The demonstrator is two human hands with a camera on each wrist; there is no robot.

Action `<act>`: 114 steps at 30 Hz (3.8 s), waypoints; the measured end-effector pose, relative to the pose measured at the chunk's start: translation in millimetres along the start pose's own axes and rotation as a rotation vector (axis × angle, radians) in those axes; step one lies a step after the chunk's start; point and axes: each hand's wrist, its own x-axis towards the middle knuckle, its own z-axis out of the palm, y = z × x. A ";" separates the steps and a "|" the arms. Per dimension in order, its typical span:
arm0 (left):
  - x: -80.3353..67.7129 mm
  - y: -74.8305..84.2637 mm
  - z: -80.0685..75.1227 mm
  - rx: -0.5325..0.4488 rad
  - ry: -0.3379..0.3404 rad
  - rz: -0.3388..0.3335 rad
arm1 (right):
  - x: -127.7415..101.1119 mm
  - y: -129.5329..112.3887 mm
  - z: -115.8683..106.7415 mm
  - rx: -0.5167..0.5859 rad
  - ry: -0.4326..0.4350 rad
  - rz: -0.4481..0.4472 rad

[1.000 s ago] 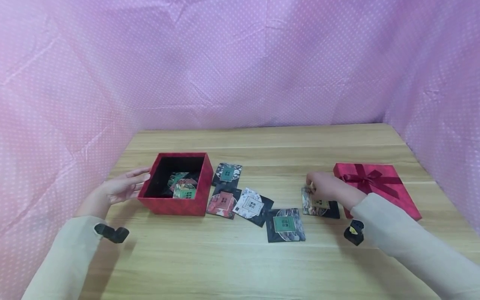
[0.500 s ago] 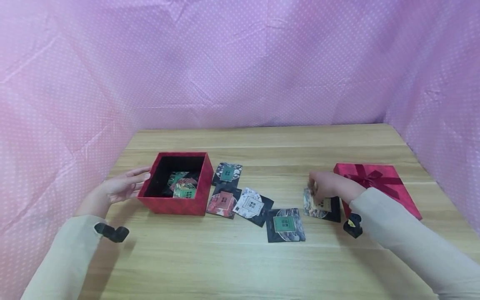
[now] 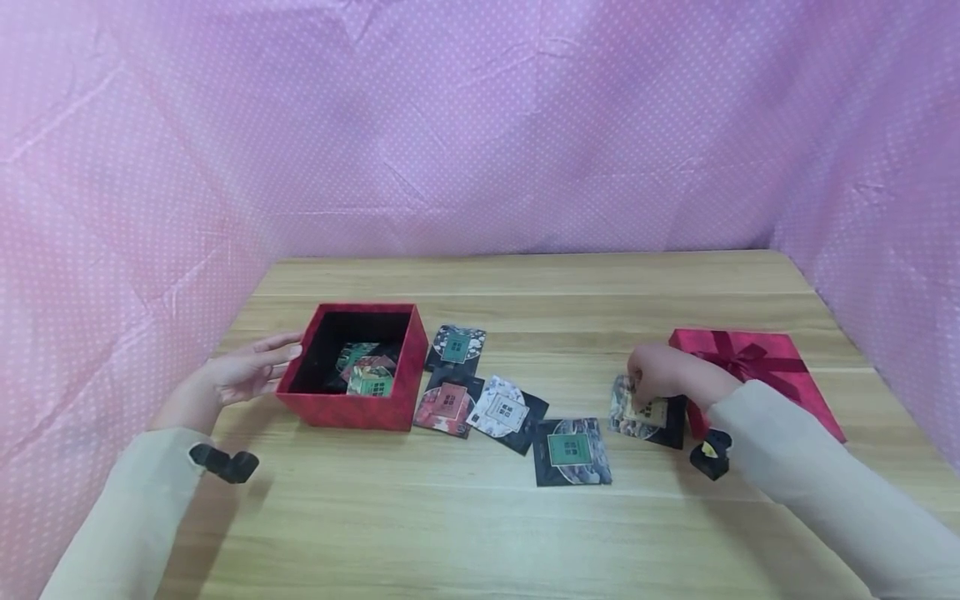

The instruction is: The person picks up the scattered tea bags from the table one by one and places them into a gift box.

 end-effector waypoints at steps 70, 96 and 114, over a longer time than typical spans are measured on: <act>-1.5 -1.6 3.4 -0.061 0.006 0.004 | -0.2 -33.5 -43.3 0.716 0.242 0.160; -0.3 -0.2 0.8 -0.028 0.003 0.000 | 31.2 -86.6 -42.5 0.969 0.228 0.020; -3.6 -0.7 4.4 -0.046 -0.003 0.011 | 56.1 -136.8 -35.9 1.090 0.208 -0.038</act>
